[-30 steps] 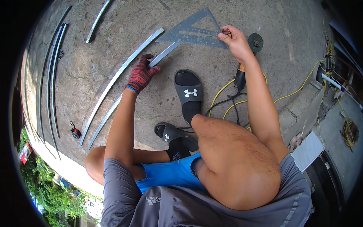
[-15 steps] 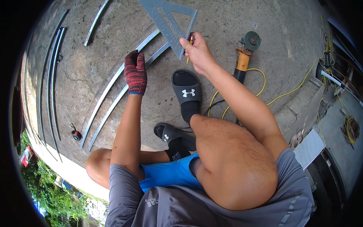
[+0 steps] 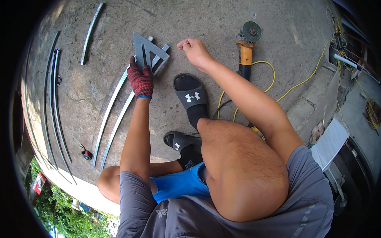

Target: The recorder measures metal rods using a speed square and pencil, and then cuts them using an electric angle grinder.

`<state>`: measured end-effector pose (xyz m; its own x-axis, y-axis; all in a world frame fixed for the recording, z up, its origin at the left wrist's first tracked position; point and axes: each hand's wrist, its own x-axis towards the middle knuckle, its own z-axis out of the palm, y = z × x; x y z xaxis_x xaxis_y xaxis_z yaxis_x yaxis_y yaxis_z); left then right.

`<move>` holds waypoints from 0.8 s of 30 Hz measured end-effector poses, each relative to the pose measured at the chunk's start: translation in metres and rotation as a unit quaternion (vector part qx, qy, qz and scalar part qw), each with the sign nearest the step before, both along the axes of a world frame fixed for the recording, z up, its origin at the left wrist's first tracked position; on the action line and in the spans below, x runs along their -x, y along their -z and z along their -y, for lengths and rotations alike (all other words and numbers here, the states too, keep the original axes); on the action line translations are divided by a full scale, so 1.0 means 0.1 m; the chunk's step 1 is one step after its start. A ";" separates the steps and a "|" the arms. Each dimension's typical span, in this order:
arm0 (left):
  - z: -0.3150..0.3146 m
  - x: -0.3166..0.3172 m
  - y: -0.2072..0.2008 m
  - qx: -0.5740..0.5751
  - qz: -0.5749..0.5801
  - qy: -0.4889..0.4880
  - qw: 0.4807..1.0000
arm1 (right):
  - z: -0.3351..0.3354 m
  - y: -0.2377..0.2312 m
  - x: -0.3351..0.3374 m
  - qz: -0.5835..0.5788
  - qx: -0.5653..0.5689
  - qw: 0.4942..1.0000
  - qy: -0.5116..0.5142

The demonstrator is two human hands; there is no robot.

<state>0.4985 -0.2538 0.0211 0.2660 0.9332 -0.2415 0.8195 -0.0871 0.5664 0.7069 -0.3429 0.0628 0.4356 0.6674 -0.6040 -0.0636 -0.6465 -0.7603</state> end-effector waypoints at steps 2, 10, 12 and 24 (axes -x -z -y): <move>0.09 -0.08 -0.12 -0.033 -0.017 0.006 0.999 | -0.02 -0.05 -0.14 -0.018 -0.004 0.999 0.032; 0.16 0.03 -0.13 -0.080 -0.090 0.141 0.983 | -0.11 -0.14 -0.33 0.060 -0.052 0.997 -0.001; 0.13 -0.01 -0.10 -0.115 -0.076 0.164 0.977 | -0.14 -0.17 -0.36 0.001 -0.039 0.999 0.005; 0.16 -0.07 0.15 -0.127 0.031 0.183 0.974 | -0.25 -0.06 -0.31 -0.016 -0.136 0.990 -0.044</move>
<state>0.5053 -0.2695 0.0066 0.5987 0.8009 0.0121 0.6724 -0.5107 0.5358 0.7378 -0.3177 0.0689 0.3525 0.8413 -0.4099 -0.0427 -0.4231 -0.9051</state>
